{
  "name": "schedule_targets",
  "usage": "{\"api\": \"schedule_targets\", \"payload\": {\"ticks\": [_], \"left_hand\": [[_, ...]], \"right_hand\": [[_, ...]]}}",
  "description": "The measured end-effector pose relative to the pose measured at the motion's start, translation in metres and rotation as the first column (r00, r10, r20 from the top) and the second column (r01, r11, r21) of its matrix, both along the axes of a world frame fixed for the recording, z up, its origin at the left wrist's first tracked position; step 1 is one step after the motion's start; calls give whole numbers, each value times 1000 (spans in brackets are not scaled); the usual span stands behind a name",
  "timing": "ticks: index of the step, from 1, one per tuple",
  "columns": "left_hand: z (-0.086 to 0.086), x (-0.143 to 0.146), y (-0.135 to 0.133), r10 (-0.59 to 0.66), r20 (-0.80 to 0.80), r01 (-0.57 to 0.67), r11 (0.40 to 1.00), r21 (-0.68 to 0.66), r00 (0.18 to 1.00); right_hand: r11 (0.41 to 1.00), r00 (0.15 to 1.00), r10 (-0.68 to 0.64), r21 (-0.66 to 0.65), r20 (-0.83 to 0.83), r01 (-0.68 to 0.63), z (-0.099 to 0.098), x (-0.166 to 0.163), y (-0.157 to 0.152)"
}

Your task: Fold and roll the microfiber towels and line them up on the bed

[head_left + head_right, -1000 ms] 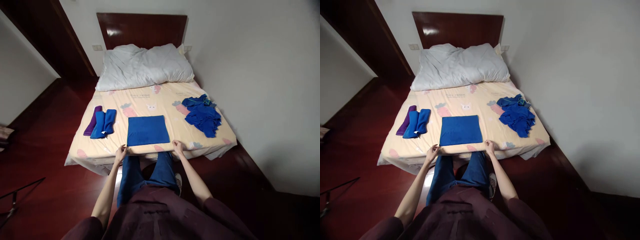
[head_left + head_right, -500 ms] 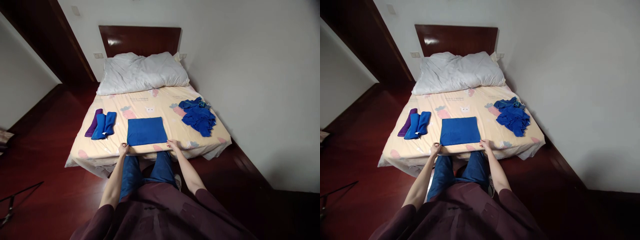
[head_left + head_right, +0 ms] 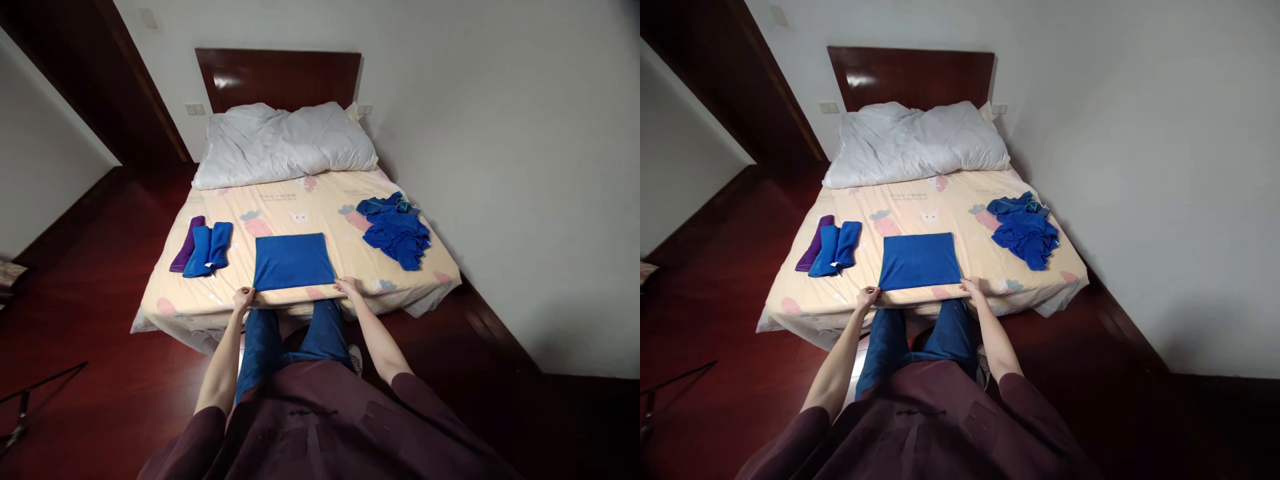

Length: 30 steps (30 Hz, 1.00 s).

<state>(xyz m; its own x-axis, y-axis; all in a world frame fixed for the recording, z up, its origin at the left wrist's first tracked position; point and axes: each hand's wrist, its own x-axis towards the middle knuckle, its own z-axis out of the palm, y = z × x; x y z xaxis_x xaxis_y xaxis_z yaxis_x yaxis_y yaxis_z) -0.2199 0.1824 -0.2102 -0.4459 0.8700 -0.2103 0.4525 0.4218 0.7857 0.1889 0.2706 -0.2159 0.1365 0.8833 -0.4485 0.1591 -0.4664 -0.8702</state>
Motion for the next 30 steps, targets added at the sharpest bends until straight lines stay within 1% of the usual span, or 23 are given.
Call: {"api": "schedule_targets", "payload": {"ticks": [4, 7, 9, 11, 13, 14, 19, 26, 28, 30], "left_hand": [[-4, -2, -16, 64, 67, -61, 997, -43, 996], [-5, -3, -32, 55, 87, -54, 998, -22, 995], [-5, -3, -40, -3, 79, 2, 1000, 13, 997], [-4, -2, -45, -102, 24, 101, 994, 47, 994], [-3, 0, -45, -177, -42, 179, 982, 59, 983], [-3, 1, -44, -192, -66, 196, 979, 57, 979], [-5, 5, -35, -187, -125, 195, 980, 50, 974], [-9, 8, -24, -152, -222, 181, 976, 117, 963], [-9, 9, -22, -155, -244, 197, 967, 159, 957], [-9, 9, -20, -189, -256, 244, 948, 204, 948]], "right_hand": [[998, 1000, -16, 65, 17, 15, -10, 8, -15], [989, 999, -4, 148, 38, -1, -19, 14, -27], [979, 998, 34, 200, 54, -45, -24, 19, -34], [965, 994, 79, 243, 78, -96, -28, 23, -38], [951, 987, 111, 276, 113, -138, -30, 25, -40], [944, 984, 122, 289, 132, -156, -30, 26, -40], [915, 960, 141, 338, 241, -220, -30, 25, -36], [889, 926, 68, 400, 370, -225, -27, 13, -25], [858, 907, 57, 444, 417, -258, -26, 8, -24], [811, 882, 76, 486, 465, -326, -26, 6, -23]]}}
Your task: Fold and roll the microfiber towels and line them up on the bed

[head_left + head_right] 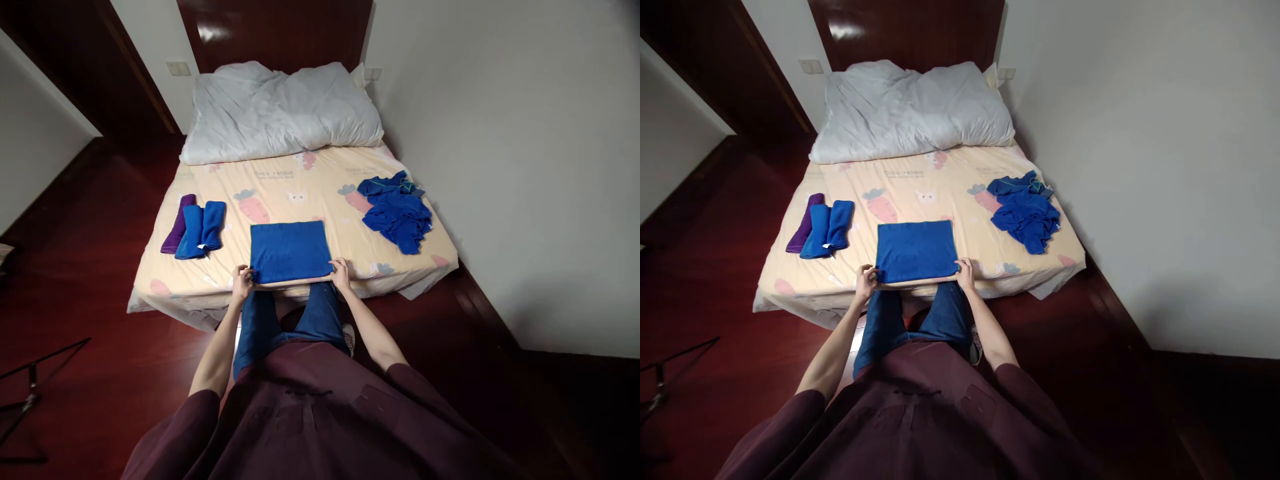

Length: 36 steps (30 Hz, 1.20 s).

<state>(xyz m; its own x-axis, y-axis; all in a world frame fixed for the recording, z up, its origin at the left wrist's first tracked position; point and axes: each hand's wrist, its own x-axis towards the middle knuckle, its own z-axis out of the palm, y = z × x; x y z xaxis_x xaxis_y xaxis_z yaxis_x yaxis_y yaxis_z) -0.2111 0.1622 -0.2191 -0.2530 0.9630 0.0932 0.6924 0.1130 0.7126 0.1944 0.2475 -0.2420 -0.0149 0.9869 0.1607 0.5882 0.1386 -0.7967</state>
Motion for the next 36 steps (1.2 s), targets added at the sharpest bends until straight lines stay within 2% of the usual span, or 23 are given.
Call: {"api": "schedule_targets", "payload": {"ticks": [3, 6, 10, 15, 19, 24, 30, 36], "left_hand": [[-2, -1, 5, -138, 20, 138, 990, 35, 990], [-6, -2, 12, -210, 67, 209, 978, 23, 975], [-13, -3, 18, -127, 182, 129, 992, -3, 975], [-12, -2, 21, -23, 246, 38, 998, -56, 969], [-6, -4, 24, 27, 204, -4, 994, -112, 979], [0, -11, 21, 43, 159, -31, 997, -75, 986], [2, -16, 10, 70, 99, -62, 995, -82, 993], [-1, -13, 15, 120, 29, -116, 988, -101, 992]], "right_hand": [[992, 992, 125, 20, 18, -126, -2, -2, 1], [990, 990, 138, -15, 0, -138, -5, -1, 4], [993, 993, 108, -50, -40, -110, -4, 1, 9], [991, 977, 28, -125, -213, -55, -2, -5, 14], [992, 969, -16, -128, -247, -17, -3, -7, 19], [986, 962, -107, -148, -250, 71, -12, 0, 22], [990, 963, -69, -137, -262, 33, -19, 9, 18], [992, 970, -65, -120, -233, 37, -16, 3, 22]]}}
